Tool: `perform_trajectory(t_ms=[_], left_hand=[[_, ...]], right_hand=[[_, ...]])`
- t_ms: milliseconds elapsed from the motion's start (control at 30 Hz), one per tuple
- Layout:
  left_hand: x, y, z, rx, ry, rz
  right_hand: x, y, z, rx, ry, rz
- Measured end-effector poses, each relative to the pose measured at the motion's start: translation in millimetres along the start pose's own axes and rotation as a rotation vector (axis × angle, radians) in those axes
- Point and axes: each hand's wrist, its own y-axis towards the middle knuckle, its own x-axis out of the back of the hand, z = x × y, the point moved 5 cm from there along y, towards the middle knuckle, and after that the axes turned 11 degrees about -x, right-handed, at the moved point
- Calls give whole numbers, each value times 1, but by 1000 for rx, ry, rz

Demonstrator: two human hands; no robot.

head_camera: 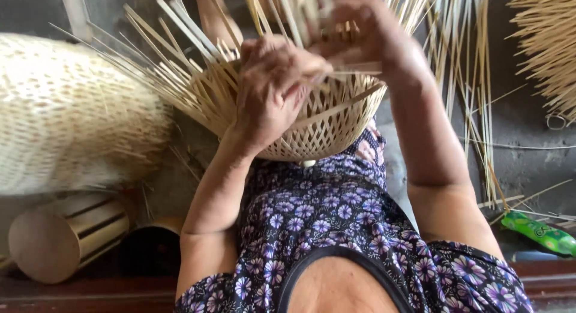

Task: The person weaves a bamboo basket by interlacing thin bamboo strips through the upright ribs of the structure, working around the rim and securing the ends.

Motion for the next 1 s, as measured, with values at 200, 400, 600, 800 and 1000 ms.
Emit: perform_trajectory(t_ms=[200,400,600,800,1000], left_hand=[[-3,8,19,236,-17,-1],[10,-1,19,167,-188,120],[14,11,-12,-180,267,-76],[21,10,15,63,153,52],[3,-14,46,715,-275,231]], right_hand=[[6,-23,14,308,-193,-264],[-3,-42,40,493,-988,-376],[-4,3,7,59,-591,-88],[-4,-9,20,254,183,259],[-20,-58,33,799,-1280,-650]])
